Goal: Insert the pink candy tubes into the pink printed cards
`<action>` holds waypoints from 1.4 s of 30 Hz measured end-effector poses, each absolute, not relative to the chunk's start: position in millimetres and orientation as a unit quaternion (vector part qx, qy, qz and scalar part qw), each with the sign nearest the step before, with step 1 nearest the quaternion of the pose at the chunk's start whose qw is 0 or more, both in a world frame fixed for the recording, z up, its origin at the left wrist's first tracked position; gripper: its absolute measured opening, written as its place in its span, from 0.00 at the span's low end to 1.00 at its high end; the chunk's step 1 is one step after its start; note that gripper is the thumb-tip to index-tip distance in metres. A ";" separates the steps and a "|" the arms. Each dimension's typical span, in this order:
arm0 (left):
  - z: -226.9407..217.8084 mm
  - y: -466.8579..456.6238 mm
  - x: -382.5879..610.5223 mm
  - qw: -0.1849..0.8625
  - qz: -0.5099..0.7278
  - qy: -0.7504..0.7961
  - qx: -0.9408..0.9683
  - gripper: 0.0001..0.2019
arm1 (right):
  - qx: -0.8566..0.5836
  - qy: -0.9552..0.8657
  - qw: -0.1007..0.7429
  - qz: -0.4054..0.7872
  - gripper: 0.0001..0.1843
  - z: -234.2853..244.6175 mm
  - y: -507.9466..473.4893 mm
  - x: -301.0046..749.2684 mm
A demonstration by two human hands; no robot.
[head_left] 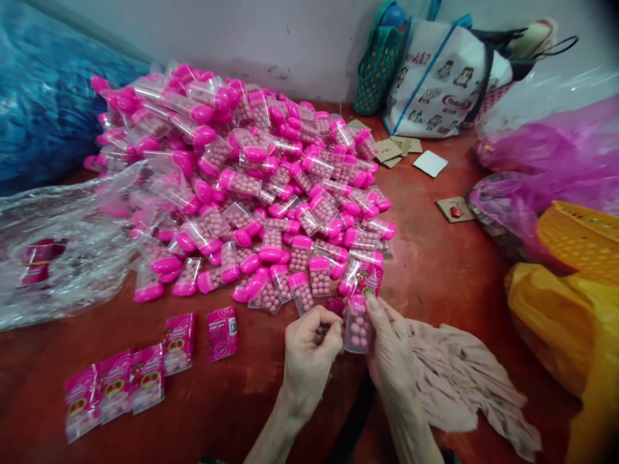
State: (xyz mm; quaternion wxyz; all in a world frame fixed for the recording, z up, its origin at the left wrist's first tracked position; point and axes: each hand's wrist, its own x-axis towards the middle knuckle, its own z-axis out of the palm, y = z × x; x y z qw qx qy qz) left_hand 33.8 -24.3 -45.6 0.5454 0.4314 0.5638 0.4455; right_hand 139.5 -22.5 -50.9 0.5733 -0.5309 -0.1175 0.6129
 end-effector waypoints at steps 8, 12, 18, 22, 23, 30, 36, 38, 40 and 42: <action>-44.9 -11.9 21.0 0.604 0.479 0.521 0.367 0.05 | -0.512 -0.255 0.451 0.685 0.15 -44.2 -30.4 135.2; -40.9 -13.8 25.3 0.633 0.544 0.514 0.198 0.07 | -0.489 -0.263 0.432 0.711 0.20 -40.5 -36.8 127.1; -33.8 -15.6 25.4 0.675 0.552 0.475 0.118 0.10 | -0.532 -0.328 0.399 0.671 0.13 -34.5 -43.4 118.5; -36.5 -13.8 21.5 0.753 0.486 0.418 0.145 0.10 | -0.530 -0.346 0.392 0.667 0.14 -28.3 -45.8 117.3; -37.4 -13.5 21.3 0.762 0.476 0.412 0.150 0.10 | -0.538 -0.345 0.392 0.662 0.15 -26.7 -46.5 117.4; -40.1 -15.0 25.6 0.769 0.470 0.406 0.152 0.11 | -0.582 -0.281 0.381 0.661 0.16 -22.2 -50.0 119.3; -34.4 -13.0 20.4 0.759 0.504 0.391 0.133 0.08 | -0.520 -0.305 0.391 0.695 0.14 -22.7 -43.0 122.8; -33.3 -11.7 19.3 0.739 0.534 0.390 0.127 0.06 | -0.511 -0.342 0.392 0.685 0.12 -24.6 -43.5 122.9; -33.8 -11.0 19.8 0.727 0.550 0.392 0.125 0.05 | -0.541 -0.373 0.396 0.642 0.13 -28.5 -47.6 121.3; -35.3 -11.6 21.9 0.726 0.552 0.392 0.125 0.04 | -0.601 -0.383 0.412 0.568 0.14 -34.0 -54.4 118.1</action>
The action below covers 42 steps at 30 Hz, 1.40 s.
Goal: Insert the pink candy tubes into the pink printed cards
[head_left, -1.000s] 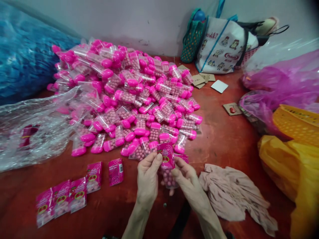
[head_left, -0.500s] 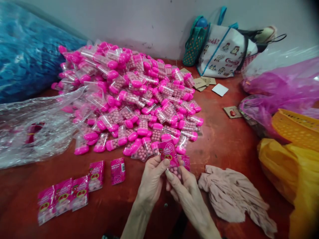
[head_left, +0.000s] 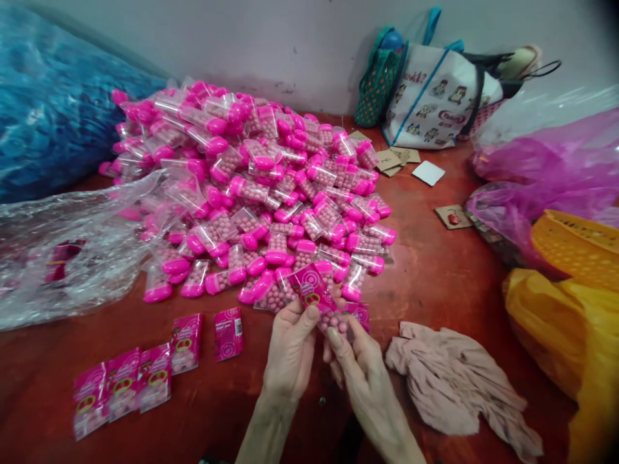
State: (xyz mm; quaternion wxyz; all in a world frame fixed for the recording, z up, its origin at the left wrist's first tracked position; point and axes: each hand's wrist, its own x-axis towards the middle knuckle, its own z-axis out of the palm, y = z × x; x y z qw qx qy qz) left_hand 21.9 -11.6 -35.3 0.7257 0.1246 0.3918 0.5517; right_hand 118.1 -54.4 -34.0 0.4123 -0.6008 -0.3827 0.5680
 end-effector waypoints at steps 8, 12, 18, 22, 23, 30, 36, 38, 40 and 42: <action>-34.4 -17.3 31.6 0.748 0.535 0.380 0.100 0.02 | -0.699 -0.422 0.387 0.427 0.25 -38.8 -62.4 105.1; -33.7 -12.6 24.5 0.766 0.502 0.387 0.105 0.04 | -0.686 -0.457 0.378 0.421 0.20 -34.5 -57.0 103.3; -32.1 -8.1 17.0 0.734 0.540 0.405 0.075 0.07 | -0.658 -0.422 0.411 0.469 0.19 -39.8 -62.8 102.9; -32.8 -12.6 24.1 0.747 0.514 0.411 0.090 0.08 | -0.664 -0.377 0.422 0.489 0.20 -39.8 -63.3 100.7; -32.7 -13.8 26.0 0.752 0.506 0.411 0.096 0.10 | -0.664 -0.368 0.420 0.498 0.20 -39.3 -63.0 99.9; -24.8 -19.4 33.5 0.756 0.485 0.425 0.108 0.12 | -0.660 -0.302 0.419 0.545 0.16 -38.4 -61.4 96.7; -32.0 -22.9 32.3 0.692 0.544 0.454 0.138 0.09 | -0.488 -0.179 0.476 0.710 0.12 -32.1 -48.4 105.6; -37.1 -21.2 28.0 0.654 0.572 0.480 0.122 0.07 | -0.466 -0.172 0.476 0.726 0.12 -31.8 -46.2 106.9; -39.9 -18.8 23.8 0.639 0.580 0.490 0.122 0.05 | -0.460 -0.183 0.470 0.731 0.13 -32.3 -45.9 106.6; -39.5 -16.8 22.0 0.658 0.571 0.471 0.140 0.03 | -0.470 -0.192 0.461 0.728 0.13 -32.4 -46.4 106.1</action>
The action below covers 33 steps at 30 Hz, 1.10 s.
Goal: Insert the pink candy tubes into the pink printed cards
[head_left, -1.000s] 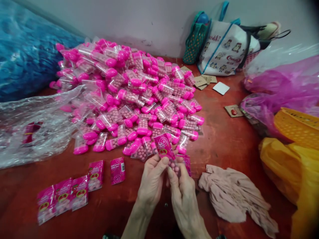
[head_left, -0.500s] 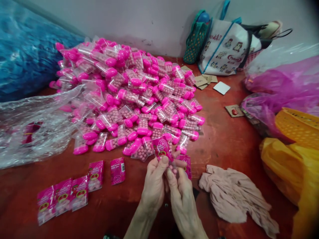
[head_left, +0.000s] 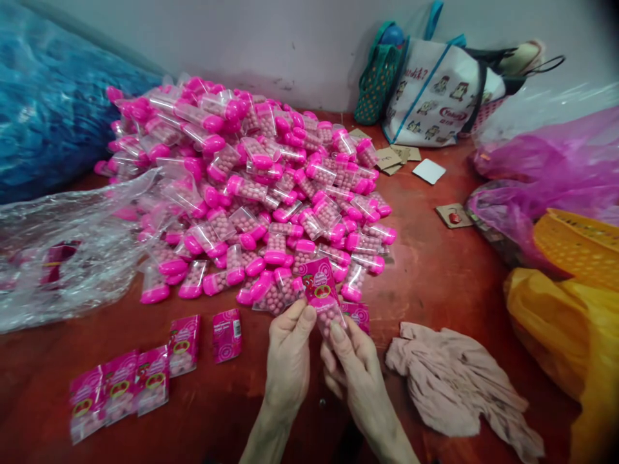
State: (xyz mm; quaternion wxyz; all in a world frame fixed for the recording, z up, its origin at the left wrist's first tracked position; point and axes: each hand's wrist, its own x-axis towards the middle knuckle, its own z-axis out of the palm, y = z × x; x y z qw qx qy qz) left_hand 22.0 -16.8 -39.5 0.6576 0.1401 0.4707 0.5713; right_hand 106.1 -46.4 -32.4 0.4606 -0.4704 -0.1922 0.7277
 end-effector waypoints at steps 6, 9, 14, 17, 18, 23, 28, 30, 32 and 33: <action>-34.5 -15.4 27.3 0.697 0.540 0.442 0.166 0.03 | -0.520 -0.179 0.473 0.688 0.14 -29.7 -44.3 110.0; -35.1 -12.6 26.4 0.701 0.545 0.438 0.144 0.05 | -0.484 -0.206 0.467 0.711 0.14 -29.5 -41.6 111.2; -33.2 -7.7 23.1 0.685 0.556 0.457 0.109 0.10 | -0.492 -0.243 0.428 0.718 0.14 -36.7 -45.8 106.5; -31.5 -10.0 25.9 0.664 0.553 0.493 0.100 0.09 | -0.606 -0.233 0.439 0.621 0.18 -45.4 -54.9 101.6; -31.4 -11.4 27.3 0.660 0.552 0.499 0.100 0.09 | -0.634 -0.228 0.446 0.589 0.21 -48.2 -58.1 100.2; -33.2 -17.7 33.4 0.652 0.549 0.503 0.146 0.09 | -0.630 -0.268 0.474 0.555 0.22 -52.0 -65.2 97.8; -28.3 -19.0 37.0 0.651 0.538 0.513 0.156 0.10 | -0.605 -0.249 0.497 0.570 0.17 -41.5 -52.6 101.4; -22.9 -16.6 37.7 0.652 0.544 0.509 0.141 0.09 | -0.548 -0.235 0.500 0.628 0.14 -37.1 -45.1 104.9; -16.9 -12.2 37.3 0.654 0.563 0.491 0.115 0.09 | -0.466 -0.221 0.495 0.699 0.13 -33.2 -39.4 108.6; -14.1 -9.8 36.7 0.654 0.573 0.481 0.106 0.09 | -0.431 -0.215 0.493 0.725 0.13 -31.4 -37.7 110.1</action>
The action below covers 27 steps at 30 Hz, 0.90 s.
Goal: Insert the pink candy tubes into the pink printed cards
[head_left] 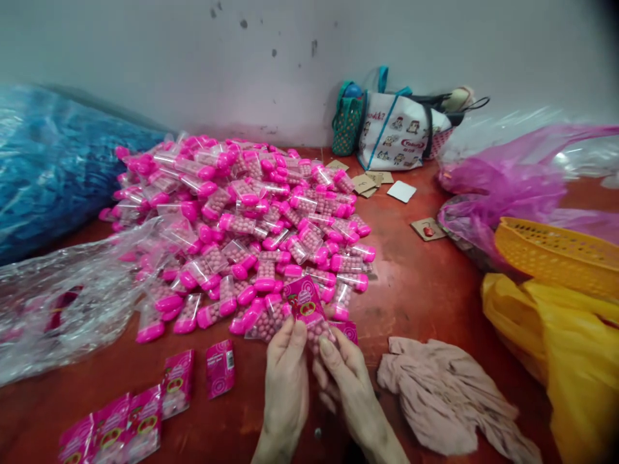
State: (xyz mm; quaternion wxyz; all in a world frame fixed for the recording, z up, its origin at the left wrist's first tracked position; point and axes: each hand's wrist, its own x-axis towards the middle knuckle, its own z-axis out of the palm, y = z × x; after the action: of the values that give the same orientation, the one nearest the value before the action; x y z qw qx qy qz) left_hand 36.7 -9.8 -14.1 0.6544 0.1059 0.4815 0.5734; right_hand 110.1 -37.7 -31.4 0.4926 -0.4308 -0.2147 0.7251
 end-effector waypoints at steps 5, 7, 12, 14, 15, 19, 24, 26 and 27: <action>-3.9 -4.4 38.4 0.647 0.587 0.472 0.117 0.10 | -0.392 -0.191 0.514 0.739 0.15 -21.6 -37.6 110.6; -1.2 -7.4 42.4 0.653 0.572 0.477 0.136 0.10 | -0.406 -0.175 0.525 0.727 0.17 -18.4 -40.0 109.7; 3.5 -17.9 53.1 0.655 0.556 0.487 0.156 0.10 | -0.539 -0.198 0.557 0.600 0.20 -20.5 -50.1 110.6; 3.6 -20.5 55.7 0.659 0.556 0.482 0.152 0.10 | -0.603 -0.221 0.554 0.530 0.22 -24.3 -54.7 109.4; 3.2 -21.4 56.7 0.662 0.558 0.479 0.147 0.10 | -0.629 -0.229 0.549 0.500 0.23 -26.2 -56.7 108.1; 0.8 -22.3 56.6 0.665 0.567 0.473 0.115 0.10 | -0.678 -0.244 0.524 0.455 0.25 -29.3 -60.0 104.4; -0.5 -21.2 49.2 0.644 0.578 0.482 0.137 0.10 | -0.577 -0.299 0.538 0.537 0.21 -22.3 -53.2 112.4; -1.5 -21.5 46.8 0.654 0.556 0.486 0.164 0.09 | -0.532 -0.315 0.555 0.557 0.18 -18.9 -50.3 115.7; -2.0 -21.7 46.0 0.661 0.543 0.487 0.178 0.08 | -0.527 -0.314 0.559 0.558 0.17 -17.7 -49.4 116.7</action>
State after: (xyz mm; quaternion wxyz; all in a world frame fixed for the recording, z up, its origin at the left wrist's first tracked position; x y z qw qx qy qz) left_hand 46.0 -21.7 -2.0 0.6605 0.1783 0.4874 0.5425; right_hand 116.7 -49.4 -17.7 0.5591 -0.5266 -0.3144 0.5579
